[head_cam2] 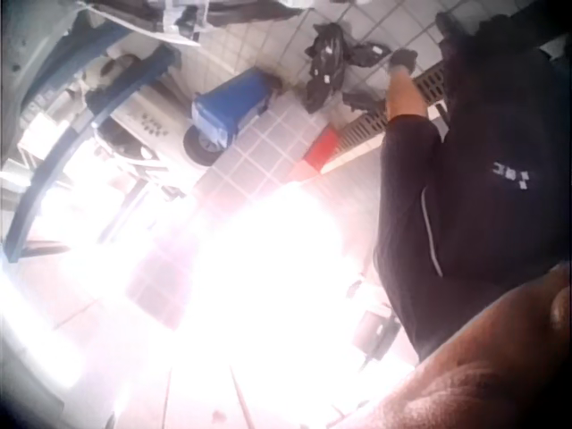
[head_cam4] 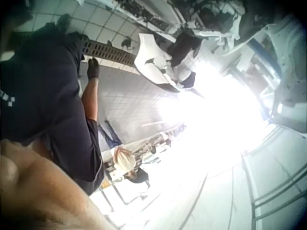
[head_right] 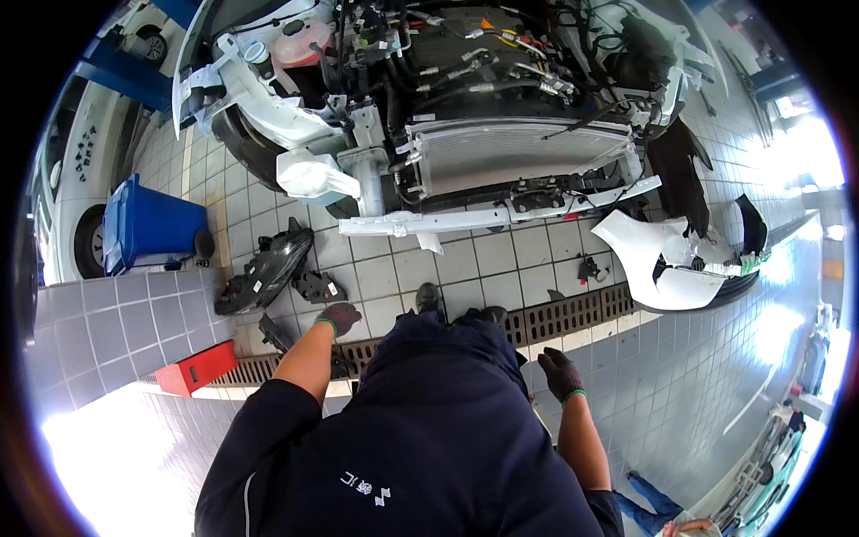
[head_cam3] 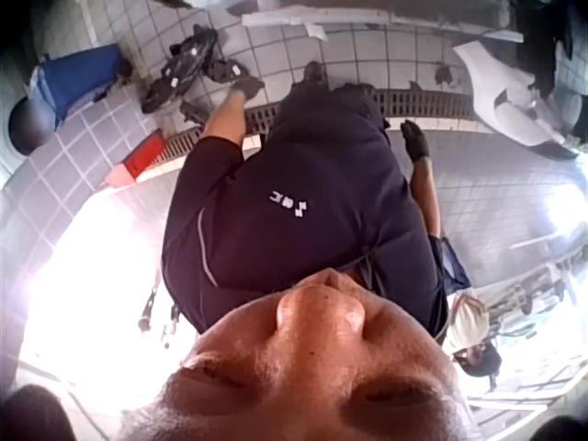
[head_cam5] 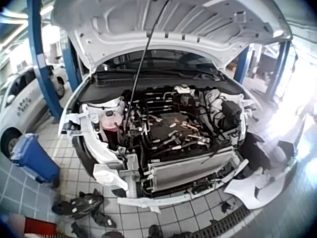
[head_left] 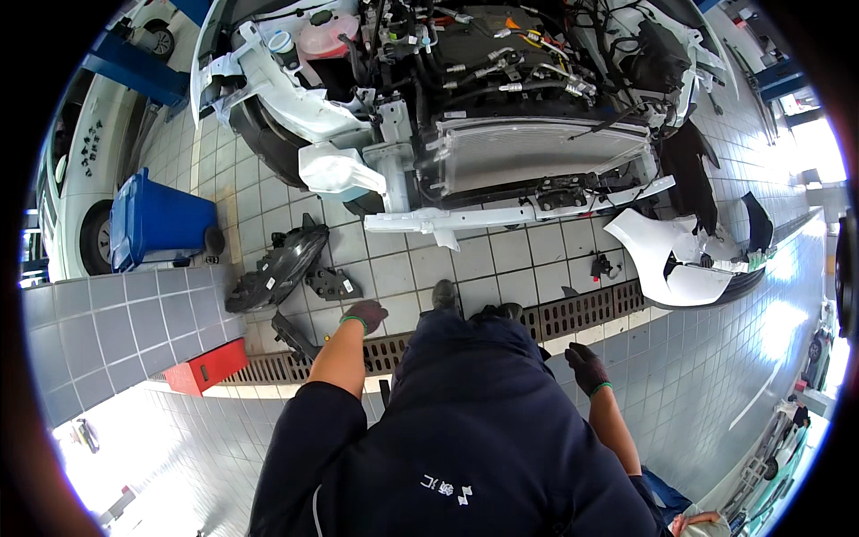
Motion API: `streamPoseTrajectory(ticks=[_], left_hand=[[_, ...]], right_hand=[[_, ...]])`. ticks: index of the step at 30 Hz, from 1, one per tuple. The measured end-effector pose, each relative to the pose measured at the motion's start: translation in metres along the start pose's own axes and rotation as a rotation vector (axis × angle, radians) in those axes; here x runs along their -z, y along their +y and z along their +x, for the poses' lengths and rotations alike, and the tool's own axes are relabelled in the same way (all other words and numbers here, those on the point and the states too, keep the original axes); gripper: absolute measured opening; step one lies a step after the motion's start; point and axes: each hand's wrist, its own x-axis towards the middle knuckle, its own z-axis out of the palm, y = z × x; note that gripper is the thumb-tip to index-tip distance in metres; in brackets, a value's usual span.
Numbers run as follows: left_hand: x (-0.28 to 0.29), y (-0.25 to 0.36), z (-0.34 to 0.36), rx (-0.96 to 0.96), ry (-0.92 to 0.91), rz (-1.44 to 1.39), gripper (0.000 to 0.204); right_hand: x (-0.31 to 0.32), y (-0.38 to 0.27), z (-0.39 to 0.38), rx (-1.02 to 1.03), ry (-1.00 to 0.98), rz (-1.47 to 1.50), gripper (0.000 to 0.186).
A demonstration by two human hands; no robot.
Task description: The person operates a vehicle lift to raise a white car, then uses a cordless impact wrench to remove bolts from the front radiator support. They disconnect hoses and wiring, then remove the radiator and associated components from the engine bay.
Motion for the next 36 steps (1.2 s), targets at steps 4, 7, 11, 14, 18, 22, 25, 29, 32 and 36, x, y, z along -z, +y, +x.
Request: streamPoseTrajectory(ticks=[4,7,11,14,18,22,25,29,32,36], left_hand=[[0.032,0.035,0.013,0.089,0.108,-0.307,0.041],[0.055,0.049,0.015,0.098,0.174,-0.43,0.041],[0.112,0.069,0.015,0.062,0.086,-0.413,0.05],[0.063,0.025,0.026,0.084,0.12,-0.387,0.061],[0.081,0.03,0.017,0.168,0.106,-0.415,0.063],[0.07,0.01,0.011,0.149,0.055,-0.392,0.056],[0.06,0.008,0.007,0.153,0.06,-0.41,0.058],[0.064,0.017,0.013,0.112,0.053,-0.363,0.058],[0.057,0.016,0.021,0.084,0.066,-0.36,0.059],[0.049,0.011,0.031,0.071,0.022,-0.344,0.066]], right_hand=[[0.0,-0.008,-0.007,-0.11,0.042,0.081,0.055],[-0.001,-0.002,-0.016,-0.164,0.047,0.099,0.051],[-0.007,0.036,-0.021,-0.208,0.07,0.128,0.06],[-0.015,0.019,-0.017,-0.179,0.009,0.089,0.062],[-0.018,0.027,-0.02,-0.141,0.048,0.018,0.062],[-0.017,0.026,-0.017,-0.101,0.07,0.0,0.06],[-0.015,0.016,-0.017,-0.145,0.071,-0.011,0.059],[-0.012,0.027,-0.018,-0.149,0.093,-0.08,0.059],[-0.013,0.022,-0.02,-0.102,0.09,-0.129,0.058],[-0.015,0.002,-0.022,-0.104,0.094,-0.102,0.057]])
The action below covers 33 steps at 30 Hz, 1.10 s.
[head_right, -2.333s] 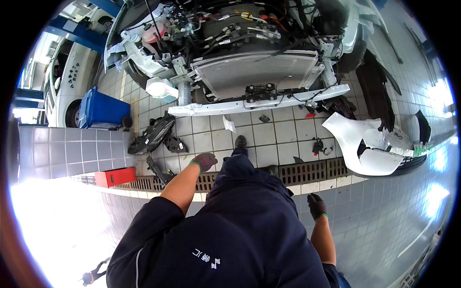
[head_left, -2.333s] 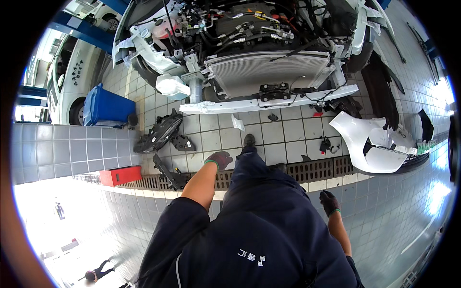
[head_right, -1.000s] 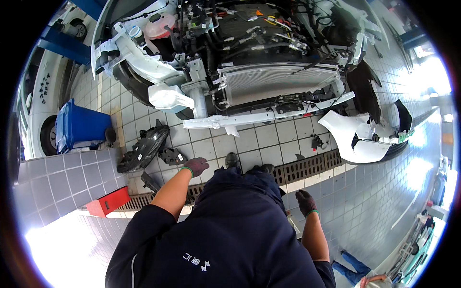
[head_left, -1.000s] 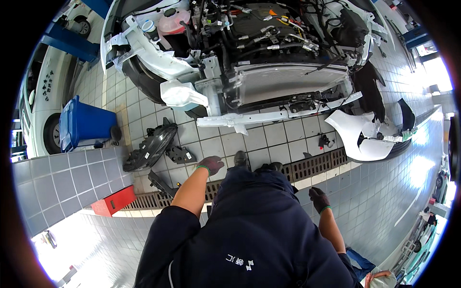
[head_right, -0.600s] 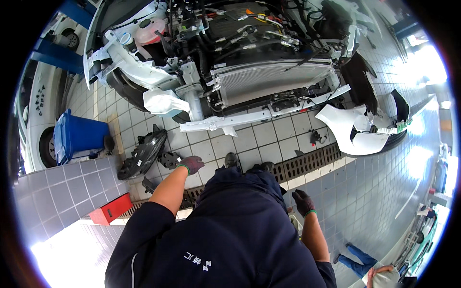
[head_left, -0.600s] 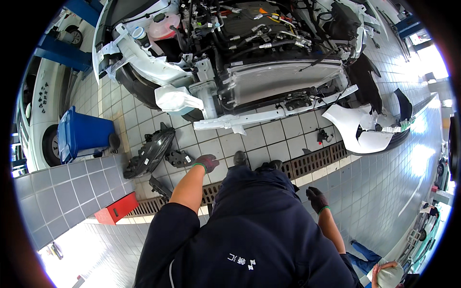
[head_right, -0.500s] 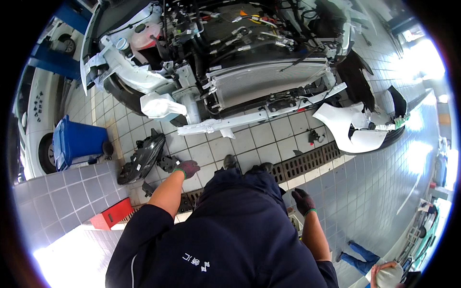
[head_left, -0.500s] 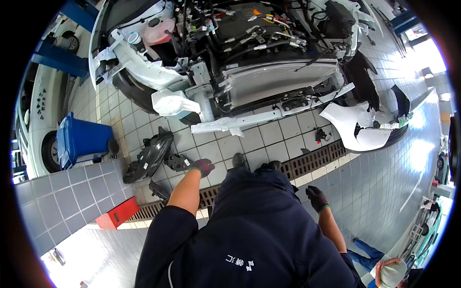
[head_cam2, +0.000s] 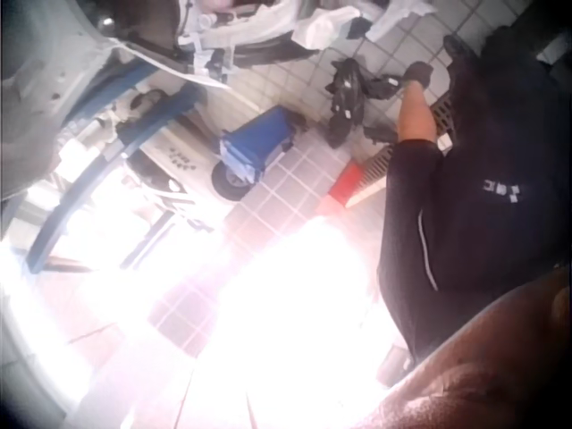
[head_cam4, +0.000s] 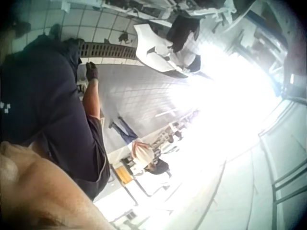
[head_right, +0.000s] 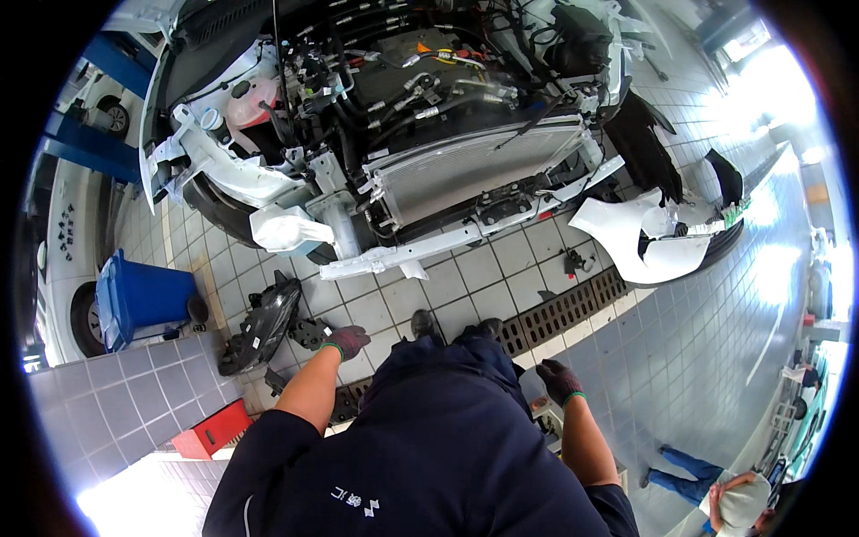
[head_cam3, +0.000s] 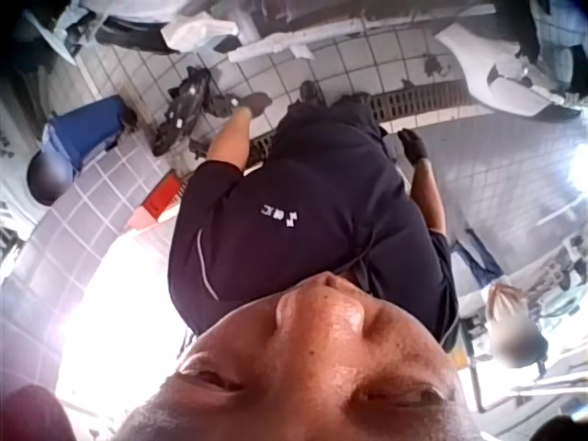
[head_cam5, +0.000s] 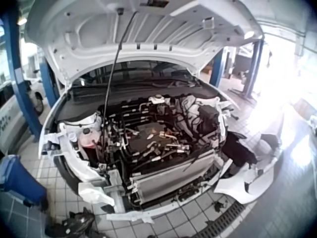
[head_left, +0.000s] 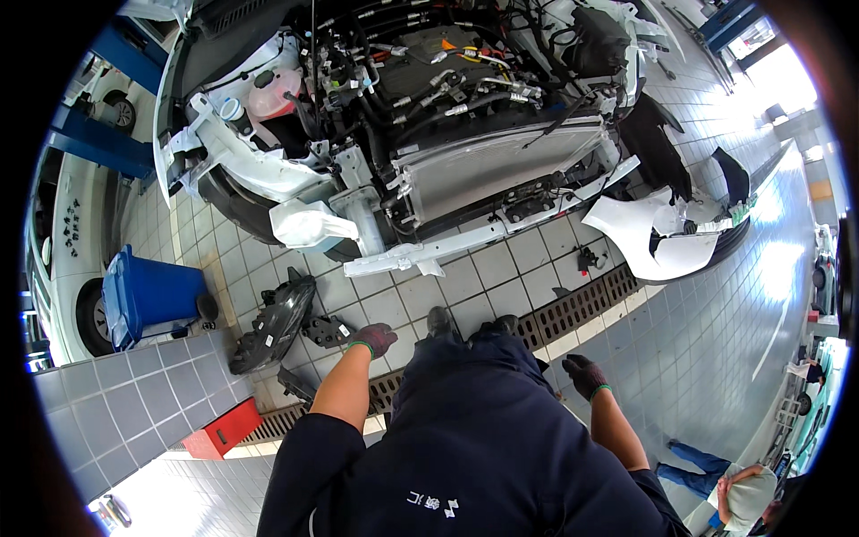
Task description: The person operates a vehicle lift to raise a white car, then uses a cordless impact wrench to remove bolts from the front radiator support. They disconnect hoses and wiring, then remove the radiator and associated components from the engine bay.
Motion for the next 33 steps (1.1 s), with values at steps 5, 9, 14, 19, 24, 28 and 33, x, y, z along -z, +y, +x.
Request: streamPoseTrajectory(ticks=[5,9,14,19,24,28,33], left_hand=[[0.029,0.036,-0.019,0.04,-0.047,-0.002,0.068],[0.025,0.037,-0.018,0.096,-0.032,-0.031,0.067],[-0.006,0.01,0.002,-0.016,-0.013,0.133,0.058],[0.013,0.08,-0.006,0.003,0.032,0.086,0.041],[-0.002,0.096,-0.001,-0.165,0.035,0.311,0.04],[0.013,0.152,0.008,-0.201,-0.033,0.392,0.042],[0.022,0.239,0.029,-0.048,0.006,0.174,0.051]], right_hand=[[0.008,-0.011,-0.006,-0.066,-0.041,0.016,0.063],[0.013,-0.015,-0.008,-0.084,-0.059,-0.02,0.064],[0.014,0.004,0.001,-0.053,-0.079,-0.027,0.064],[0.022,0.059,0.023,-0.026,-0.015,0.041,0.062],[0.038,0.097,0.058,0.026,-0.02,0.168,0.06],[0.067,0.134,0.073,0.027,0.006,0.24,0.058],[0.118,0.156,0.07,-0.121,-0.015,0.235,0.063]])
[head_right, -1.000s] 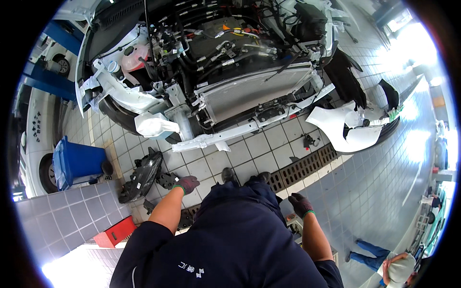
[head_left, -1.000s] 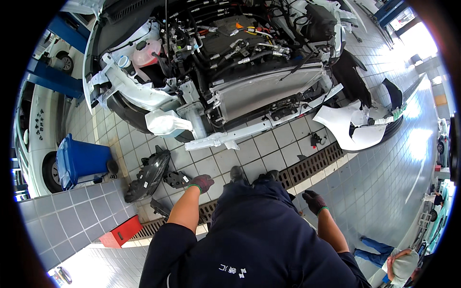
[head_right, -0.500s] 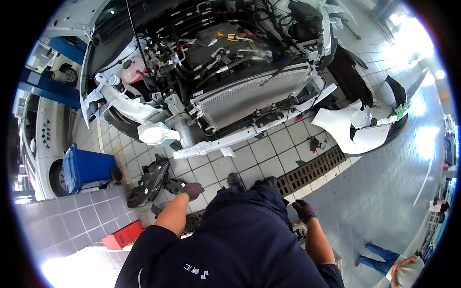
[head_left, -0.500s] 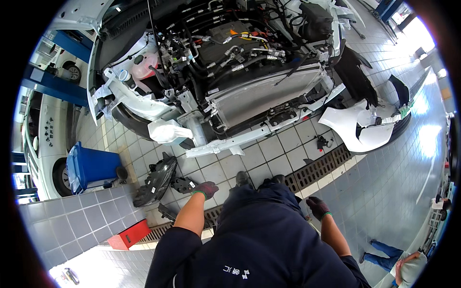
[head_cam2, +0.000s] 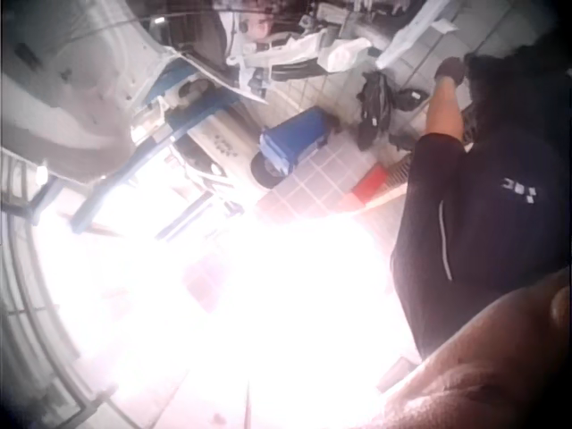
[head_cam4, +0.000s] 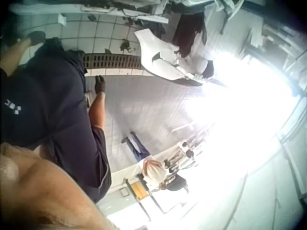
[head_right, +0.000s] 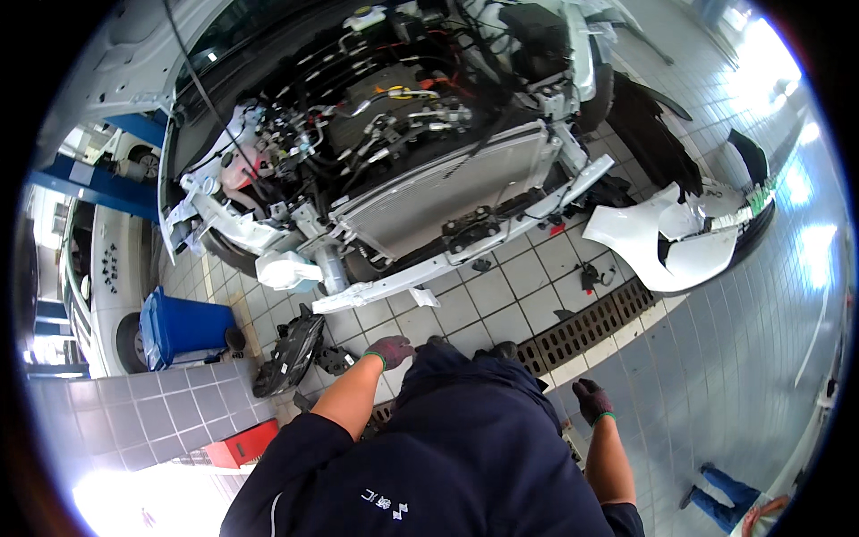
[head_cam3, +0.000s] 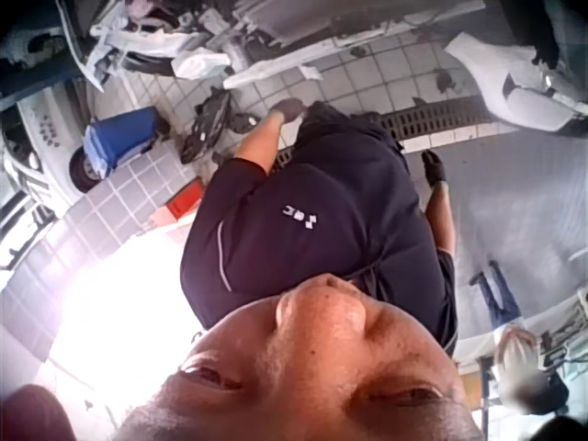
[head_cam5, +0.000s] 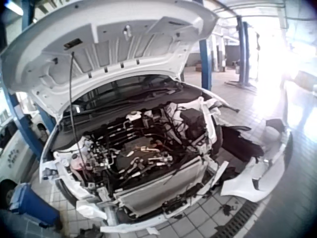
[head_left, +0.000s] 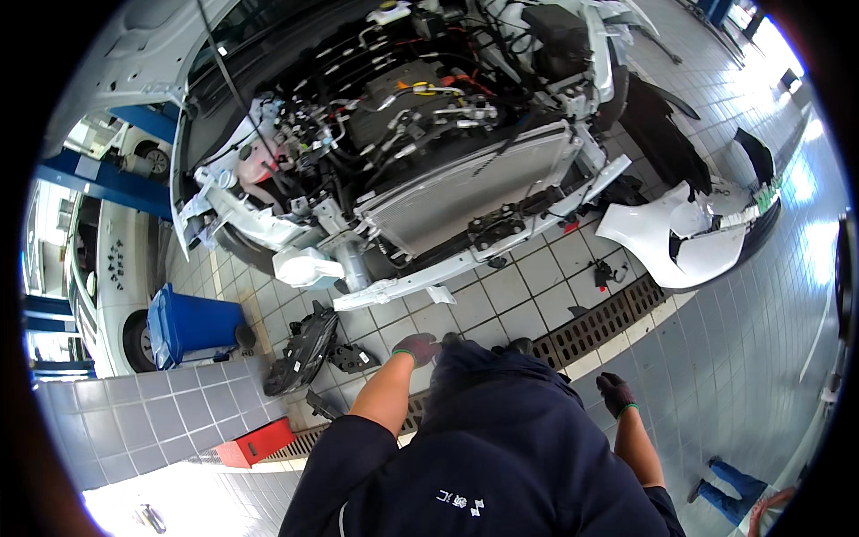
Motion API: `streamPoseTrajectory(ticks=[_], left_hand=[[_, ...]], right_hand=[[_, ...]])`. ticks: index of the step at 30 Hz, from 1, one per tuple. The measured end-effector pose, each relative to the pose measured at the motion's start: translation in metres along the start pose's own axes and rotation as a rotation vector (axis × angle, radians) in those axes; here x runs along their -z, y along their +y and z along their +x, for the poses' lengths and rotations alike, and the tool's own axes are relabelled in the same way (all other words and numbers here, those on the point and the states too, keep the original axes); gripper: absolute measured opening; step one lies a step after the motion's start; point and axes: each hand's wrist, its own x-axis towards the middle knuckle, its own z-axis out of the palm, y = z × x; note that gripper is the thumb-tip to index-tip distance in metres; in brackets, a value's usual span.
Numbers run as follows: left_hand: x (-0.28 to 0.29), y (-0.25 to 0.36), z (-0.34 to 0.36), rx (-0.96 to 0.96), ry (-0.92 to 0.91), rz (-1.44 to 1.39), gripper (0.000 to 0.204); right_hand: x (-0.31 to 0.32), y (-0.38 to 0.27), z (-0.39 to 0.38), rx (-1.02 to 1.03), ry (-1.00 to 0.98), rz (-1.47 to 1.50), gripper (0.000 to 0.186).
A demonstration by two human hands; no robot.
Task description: The person operates a vehicle lift to raise a white car, then uses a cordless impact wrench to remove bolts from the front radiator support. They disconnect hoses and wiring, then remove the radiator and associated components from the engine bay.
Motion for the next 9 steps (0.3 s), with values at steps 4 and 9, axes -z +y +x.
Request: streamPoseTrajectory(ticks=[4,9], left_hand=[[0.052,0.09,0.008,0.167,0.119,-0.248,0.065],[0.11,0.134,0.047,0.192,0.284,-0.224,0.072]], right_hand=[[0.035,0.059,0.008,-0.058,0.093,0.191,0.061],[0.045,0.083,-0.014,-0.221,0.107,0.351,0.06]])
